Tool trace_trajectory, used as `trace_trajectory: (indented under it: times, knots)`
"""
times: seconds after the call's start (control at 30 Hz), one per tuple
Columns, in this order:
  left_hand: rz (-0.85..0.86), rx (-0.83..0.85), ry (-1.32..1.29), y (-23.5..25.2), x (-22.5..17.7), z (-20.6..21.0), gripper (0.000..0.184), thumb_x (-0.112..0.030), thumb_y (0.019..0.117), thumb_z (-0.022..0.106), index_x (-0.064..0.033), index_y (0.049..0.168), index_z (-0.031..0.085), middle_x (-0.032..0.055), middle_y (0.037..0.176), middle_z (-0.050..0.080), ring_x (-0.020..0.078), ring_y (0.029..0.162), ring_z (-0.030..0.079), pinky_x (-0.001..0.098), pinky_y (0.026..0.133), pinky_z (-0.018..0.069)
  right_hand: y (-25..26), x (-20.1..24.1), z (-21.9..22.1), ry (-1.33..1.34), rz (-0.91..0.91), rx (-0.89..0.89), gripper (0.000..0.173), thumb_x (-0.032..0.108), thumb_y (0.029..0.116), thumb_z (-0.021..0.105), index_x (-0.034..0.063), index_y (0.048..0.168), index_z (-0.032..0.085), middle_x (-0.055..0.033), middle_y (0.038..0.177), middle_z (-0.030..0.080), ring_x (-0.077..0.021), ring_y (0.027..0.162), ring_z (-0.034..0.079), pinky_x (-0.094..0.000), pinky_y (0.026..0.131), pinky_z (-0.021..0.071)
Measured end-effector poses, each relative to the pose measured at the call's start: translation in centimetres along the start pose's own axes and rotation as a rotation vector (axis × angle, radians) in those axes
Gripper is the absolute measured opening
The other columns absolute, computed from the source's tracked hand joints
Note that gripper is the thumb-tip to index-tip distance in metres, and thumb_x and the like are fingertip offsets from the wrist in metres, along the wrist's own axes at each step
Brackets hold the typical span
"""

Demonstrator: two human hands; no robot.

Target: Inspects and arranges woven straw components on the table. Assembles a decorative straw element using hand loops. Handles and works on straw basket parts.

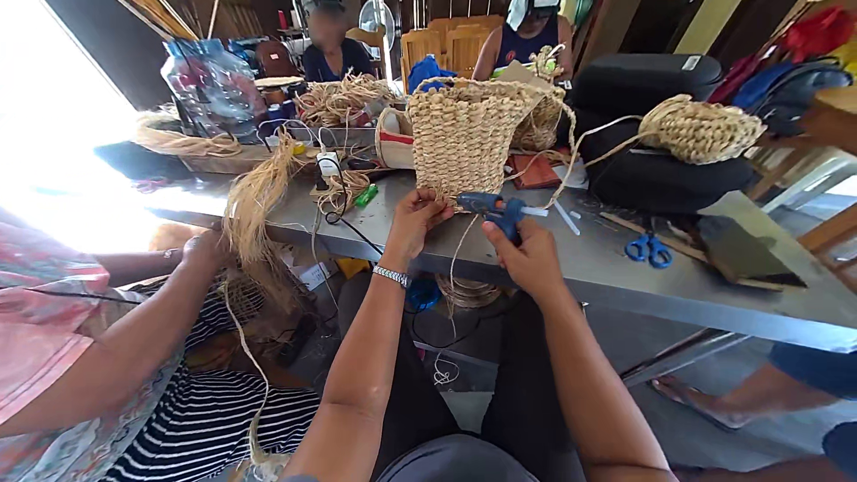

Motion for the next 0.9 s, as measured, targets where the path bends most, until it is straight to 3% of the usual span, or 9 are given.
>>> trace_trajectory:
  times: [0.17, 0.33, 0.57, 0.7, 0.8, 0.9]
  knots:
    - [0.005, 0.008, -0.028, -0.1, -0.1, -0.1, 0.014, 0.007, 0.098, 0.057, 0.0, 0.109, 0.054, 0.0064, 0.092, 0.067, 0.0173, 0.084, 0.072, 0.0359, 0.086, 0.0621, 0.9, 0.2, 0.7, -0.141, -0.083, 0.0, 0.043, 0.041, 0.1045, 0.059, 0.0022, 0.122, 0.066, -0.0131, 0.093, 0.068, -0.021, 0.075, 0.065, -0.0428, 0.071, 0.0559]
    - [0.003, 0.02, -0.033, -0.2, -0.2, 0.1, 0.011, 0.006, 0.0995, 0.056, -0.0008, 0.108, 0.054, 0.0061, 0.092, 0.067, 0.0169, 0.083, 0.072, 0.0357, 0.085, 0.0623, 1.0, 0.2, 1.0, -0.177, -0.115, -0.034, 0.04, 0.039, 0.105, 0.059, 0.0012, 0.116, 0.067, -0.0134, 0.093, 0.067, -0.0214, 0.081, 0.066, -0.0427, 0.075, 0.0561]
    - [0.023, 0.032, -0.027, -0.4, -0.3, 0.1, 0.008, 0.002, 0.1027, 0.051, -0.0002, 0.109, 0.055, 0.0072, 0.095, 0.067, 0.0187, 0.084, 0.072, 0.0384, 0.085, 0.0624, 0.9, 0.2, 1.2, -0.164, -0.126, -0.043, 0.042, 0.04, 0.1061, 0.057, 0.0007, 0.12, 0.064, -0.0142, 0.092, 0.066, -0.0217, 0.073, 0.065, -0.0419, 0.068, 0.0566]
    - [0.024, 0.037, -0.042, -0.4, -0.3, 0.1, 0.008, 0.003, 0.1023, 0.051, -0.0007, 0.107, 0.056, 0.0071, 0.094, 0.068, 0.0188, 0.084, 0.072, 0.0385, 0.085, 0.0626, 0.9, 0.1, 1.2, -0.157, -0.12, -0.041, 0.041, 0.039, 0.1064, 0.056, 0.0007, 0.119, 0.064, -0.0139, 0.091, 0.065, -0.021, 0.073, 0.064, -0.0408, 0.068, 0.056]
    - [0.026, 0.039, -0.045, -0.4, -0.3, 0.1, 0.008, 0.003, 0.1022, 0.051, -0.0009, 0.106, 0.056, 0.0071, 0.093, 0.068, 0.0185, 0.084, 0.072, 0.038, 0.085, 0.0626, 0.9, -0.2, 1.2, -0.159, -0.112, -0.037, 0.041, 0.04, 0.1062, 0.057, 0.0001, 0.116, 0.065, -0.0134, 0.087, 0.063, -0.0207, 0.067, 0.062, -0.0398, 0.062, 0.0553]
    - [0.024, 0.031, -0.04, -0.4, -0.3, 0.1, 0.008, 0.002, 0.1025, 0.051, -0.0008, 0.107, 0.056, 0.0072, 0.093, 0.068, 0.0185, 0.083, 0.072, 0.0378, 0.085, 0.0626, 0.8, -0.2, 1.2, -0.175, -0.119, -0.028, 0.042, 0.04, 0.106, 0.057, -0.0001, 0.116, 0.065, -0.014, 0.091, 0.065, -0.0212, 0.073, 0.064, -0.0414, 0.069, 0.0563]
Point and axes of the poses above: each hand's wrist, its own y-axis towards the middle knuckle, its own z-axis out of the palm, x = y × z, the point moved 3 cm from there along y, towards the middle knuckle
